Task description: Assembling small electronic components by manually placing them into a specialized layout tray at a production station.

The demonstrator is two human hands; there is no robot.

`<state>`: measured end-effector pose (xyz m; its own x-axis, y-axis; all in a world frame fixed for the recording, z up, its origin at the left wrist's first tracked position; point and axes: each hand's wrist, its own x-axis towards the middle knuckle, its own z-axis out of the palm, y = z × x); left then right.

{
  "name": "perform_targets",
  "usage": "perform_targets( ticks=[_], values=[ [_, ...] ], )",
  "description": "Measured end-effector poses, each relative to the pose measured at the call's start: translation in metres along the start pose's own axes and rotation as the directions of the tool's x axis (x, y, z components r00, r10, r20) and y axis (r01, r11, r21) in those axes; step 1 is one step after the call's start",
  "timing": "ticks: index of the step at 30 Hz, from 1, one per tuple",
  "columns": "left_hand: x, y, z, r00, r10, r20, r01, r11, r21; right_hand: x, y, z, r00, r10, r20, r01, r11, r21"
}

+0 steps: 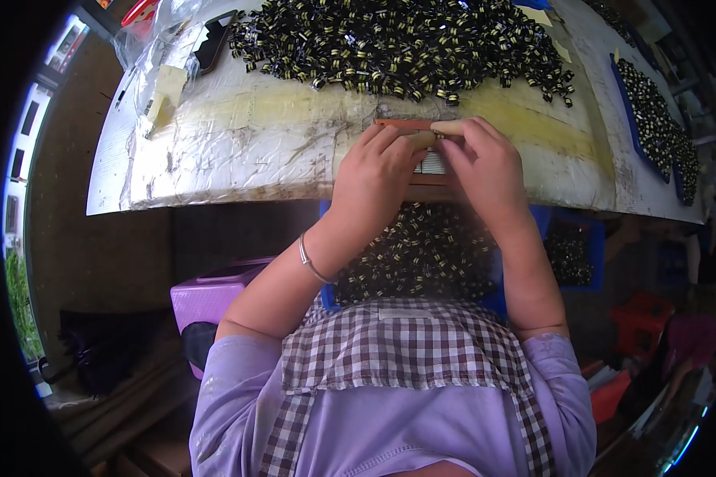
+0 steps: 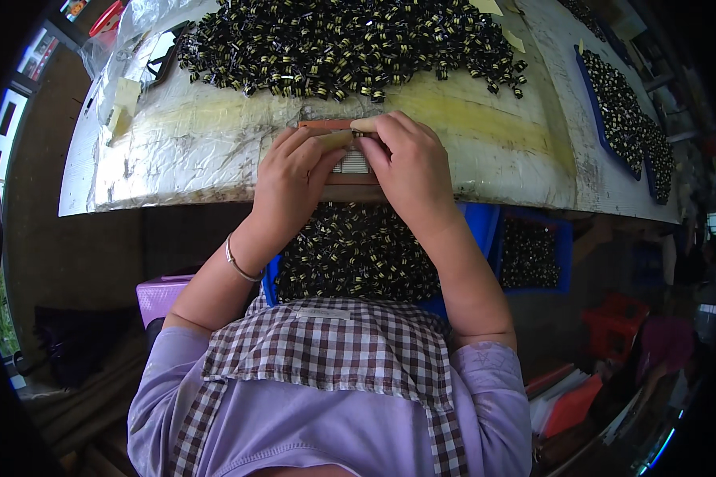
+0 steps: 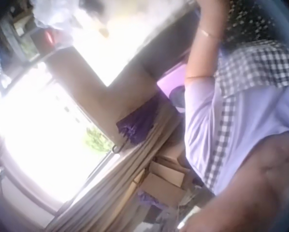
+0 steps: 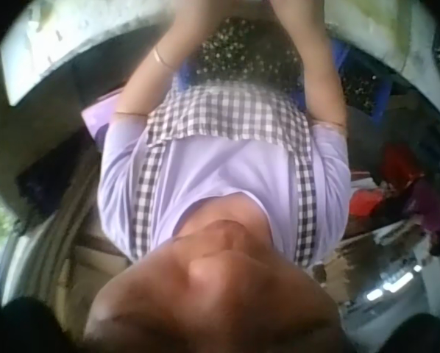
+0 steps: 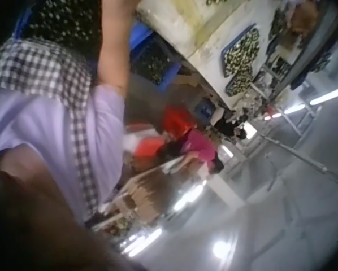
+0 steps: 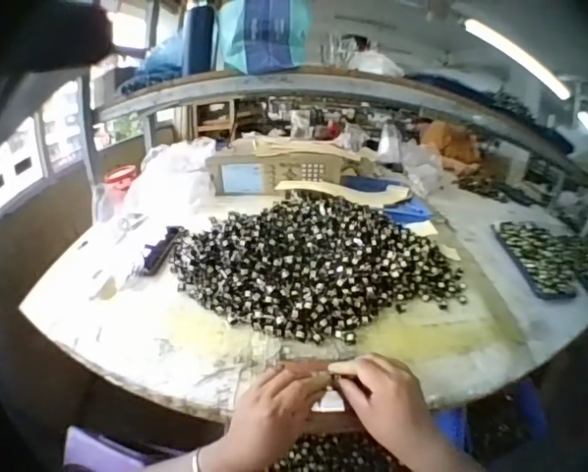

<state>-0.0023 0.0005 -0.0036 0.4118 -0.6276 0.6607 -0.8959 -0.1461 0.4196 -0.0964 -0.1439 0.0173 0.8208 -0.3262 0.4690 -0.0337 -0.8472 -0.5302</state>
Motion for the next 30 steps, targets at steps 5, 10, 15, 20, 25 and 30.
perform_targets(
  ticks=[5,10,15,20,25,30],
  values=[
    [0.006,-0.007,-0.005,0.998,0.059,0.029,-0.058,0.998,-0.039,-0.001,0.0,0.001,1.0,-0.005,-0.017,0.006,1.0,0.022],
    [0.009,-0.01,-0.008,0.993,0.068,0.097,-0.053,0.987,-0.153,-0.003,0.001,0.001,1.0,-0.002,-0.018,0.003,0.999,0.052],
    [0.0,-0.012,-0.002,0.998,-0.051,0.026,0.055,0.979,-0.195,-0.006,0.005,0.003,1.0,0.005,-0.01,-0.005,0.998,0.062],
    [0.0,-0.008,-0.001,1.0,-0.003,0.001,0.003,0.993,-0.117,-0.005,0.009,0.005,0.999,-0.018,-0.031,0.02,0.996,0.088],
    [0.001,-0.002,0.002,1.0,-0.021,-0.012,0.021,0.999,-0.033,-0.005,0.009,0.006,0.999,-0.003,-0.041,0.006,0.996,0.085],
    [-0.002,-0.001,0.001,0.999,-0.047,-0.018,0.046,0.998,-0.042,-0.005,0.009,0.006,0.999,-0.013,-0.041,0.016,0.998,0.061]
  ],
)
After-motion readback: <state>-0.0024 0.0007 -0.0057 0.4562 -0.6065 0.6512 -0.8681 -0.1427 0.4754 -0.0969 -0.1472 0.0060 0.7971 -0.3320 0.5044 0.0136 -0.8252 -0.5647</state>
